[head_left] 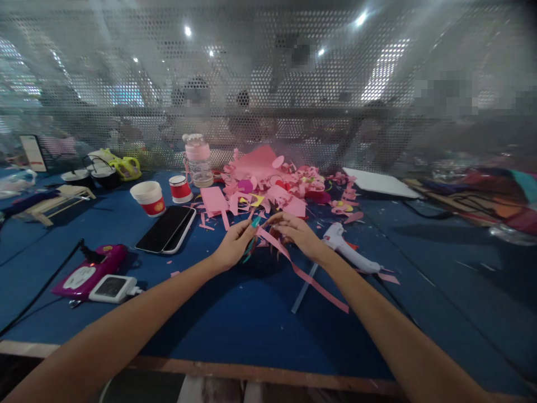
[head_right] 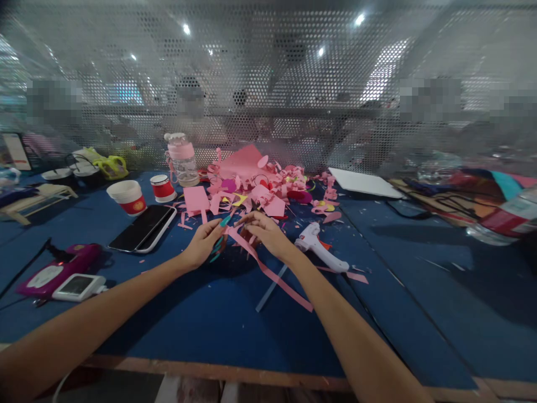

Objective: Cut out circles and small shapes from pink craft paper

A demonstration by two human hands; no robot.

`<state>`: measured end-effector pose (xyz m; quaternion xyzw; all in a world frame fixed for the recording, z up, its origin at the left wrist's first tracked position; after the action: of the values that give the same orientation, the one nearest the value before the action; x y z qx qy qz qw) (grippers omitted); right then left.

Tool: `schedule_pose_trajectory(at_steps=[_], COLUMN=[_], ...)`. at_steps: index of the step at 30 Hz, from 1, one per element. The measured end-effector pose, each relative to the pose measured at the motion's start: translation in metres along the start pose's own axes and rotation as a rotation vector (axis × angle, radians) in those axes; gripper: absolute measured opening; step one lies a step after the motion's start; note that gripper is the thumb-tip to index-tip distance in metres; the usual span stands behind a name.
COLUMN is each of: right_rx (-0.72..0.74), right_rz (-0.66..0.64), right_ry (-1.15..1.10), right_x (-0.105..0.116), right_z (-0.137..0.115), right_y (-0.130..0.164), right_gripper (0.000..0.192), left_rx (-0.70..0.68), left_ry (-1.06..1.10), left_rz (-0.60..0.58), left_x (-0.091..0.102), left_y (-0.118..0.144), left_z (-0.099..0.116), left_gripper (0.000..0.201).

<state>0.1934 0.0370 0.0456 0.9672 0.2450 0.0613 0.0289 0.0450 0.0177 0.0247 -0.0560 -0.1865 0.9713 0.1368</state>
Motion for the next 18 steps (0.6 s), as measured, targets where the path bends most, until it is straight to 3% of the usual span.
schedule_pose_trajectory(at_steps=[3,7,18], right_rx=[0.055,0.044,-0.060], right_rz=[-0.024,-0.110,-0.175], right_ry=[0.113,0.179,0.107], right_x=[0.006,0.003,-0.008], right_z=[0.000,0.005,0.016], right_y=[-0.001,0.000,-0.002], right_gripper=[0.026,0.018,0.020], left_rx=[0.040,0.072,-0.127], left_ry=[0.055,0.001,-0.431], left_rz=[-0.030,-0.172,-0.414], left_x=[0.000,-0.001,0.003], left_y=[0.000,0.001,-0.001], left_z=[-0.002,-0.004,0.003], left_gripper=[0.034,0.033,0.033])
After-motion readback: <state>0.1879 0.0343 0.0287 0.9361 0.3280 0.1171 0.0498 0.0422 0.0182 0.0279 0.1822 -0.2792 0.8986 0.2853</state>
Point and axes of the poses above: each hand's wrist, its own y-axis away from the middle knuckle, its own x-axis out of the back of the hand, z = x × y, the point moved 3 cm from there along -y, towards the middle knuckle, and after that the axes turned 10 degrees about -x, right-handed, at the moved point
